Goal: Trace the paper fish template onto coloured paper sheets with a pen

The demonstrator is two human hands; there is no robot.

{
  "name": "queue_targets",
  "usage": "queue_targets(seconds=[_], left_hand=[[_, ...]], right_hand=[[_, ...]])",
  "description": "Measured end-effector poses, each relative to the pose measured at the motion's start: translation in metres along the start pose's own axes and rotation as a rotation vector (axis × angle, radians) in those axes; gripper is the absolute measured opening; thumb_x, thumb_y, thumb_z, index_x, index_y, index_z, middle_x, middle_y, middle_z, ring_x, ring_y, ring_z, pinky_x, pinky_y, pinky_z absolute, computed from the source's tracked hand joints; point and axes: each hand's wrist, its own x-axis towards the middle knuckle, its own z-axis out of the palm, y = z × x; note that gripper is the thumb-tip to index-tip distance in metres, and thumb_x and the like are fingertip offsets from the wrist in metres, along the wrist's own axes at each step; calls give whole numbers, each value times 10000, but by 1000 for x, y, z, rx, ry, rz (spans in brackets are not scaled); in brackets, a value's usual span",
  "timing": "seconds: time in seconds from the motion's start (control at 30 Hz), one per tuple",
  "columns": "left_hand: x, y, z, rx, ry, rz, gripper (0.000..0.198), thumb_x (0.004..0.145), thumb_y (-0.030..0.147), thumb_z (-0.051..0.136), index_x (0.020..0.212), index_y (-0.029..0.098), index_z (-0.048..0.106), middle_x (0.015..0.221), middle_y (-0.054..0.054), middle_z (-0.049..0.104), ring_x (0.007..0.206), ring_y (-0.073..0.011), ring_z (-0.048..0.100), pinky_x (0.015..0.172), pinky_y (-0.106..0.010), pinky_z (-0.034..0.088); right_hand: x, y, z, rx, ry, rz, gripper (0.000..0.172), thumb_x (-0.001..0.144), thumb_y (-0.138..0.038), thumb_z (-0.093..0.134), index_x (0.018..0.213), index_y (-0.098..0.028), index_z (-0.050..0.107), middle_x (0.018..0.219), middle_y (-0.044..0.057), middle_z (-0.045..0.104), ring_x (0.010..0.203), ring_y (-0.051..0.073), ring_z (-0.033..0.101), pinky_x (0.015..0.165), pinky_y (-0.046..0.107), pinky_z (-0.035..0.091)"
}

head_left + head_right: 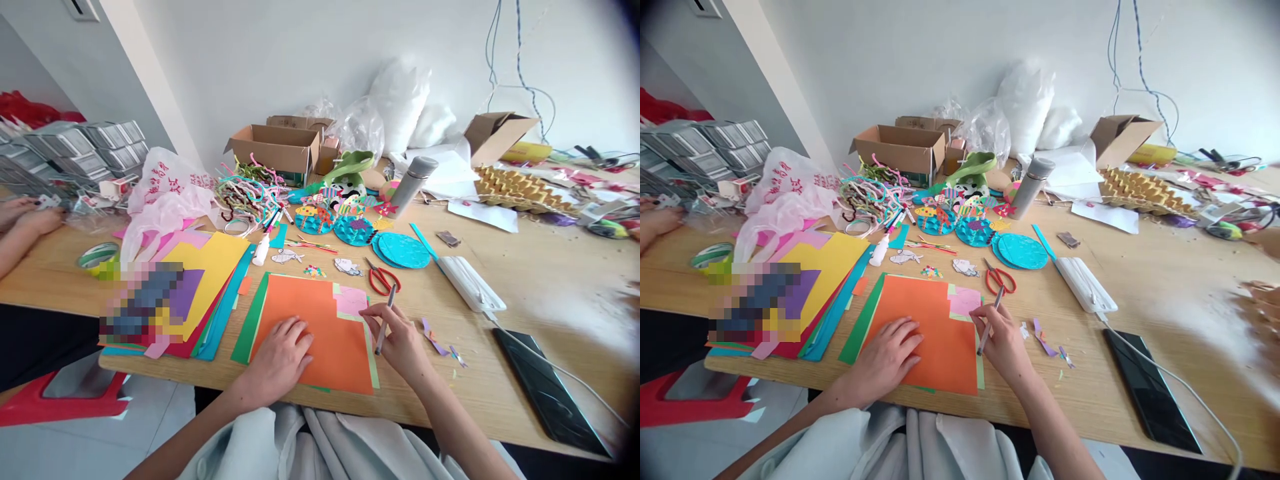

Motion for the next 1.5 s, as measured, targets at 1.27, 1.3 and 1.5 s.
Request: queue_targets(seconds=[1.27,1.3,1.5], left_hand=[[25,-9,-26,35,-109,108,93,871,271,599,849,181,609,937,-59,594,919,-224,550,798,-374,474],[30,-10,-29,26,-121,133,121,878,279,592,814,178,610,891,-55,596,887,-217,556,789,-365,475],[50,4,-27,-72,28,233,198,951,248,460,900,170,635,883,-54,620,875,-184,575,789,-322,491]], right_hand=[[-31,-14,5,-117,-82,-144,262,902,-161,482,1143,-258,520,1029,80,656,943,235,612,747,373,534],[-39,-18,8,-111,-94,-148,271,902,-142,467,1140,-259,522,1041,80,659,955,236,615,767,384,539],[-47,-25,14,-126,-67,-186,305,887,-92,467,1139,-246,543,1014,75,685,945,241,630,795,423,553]])
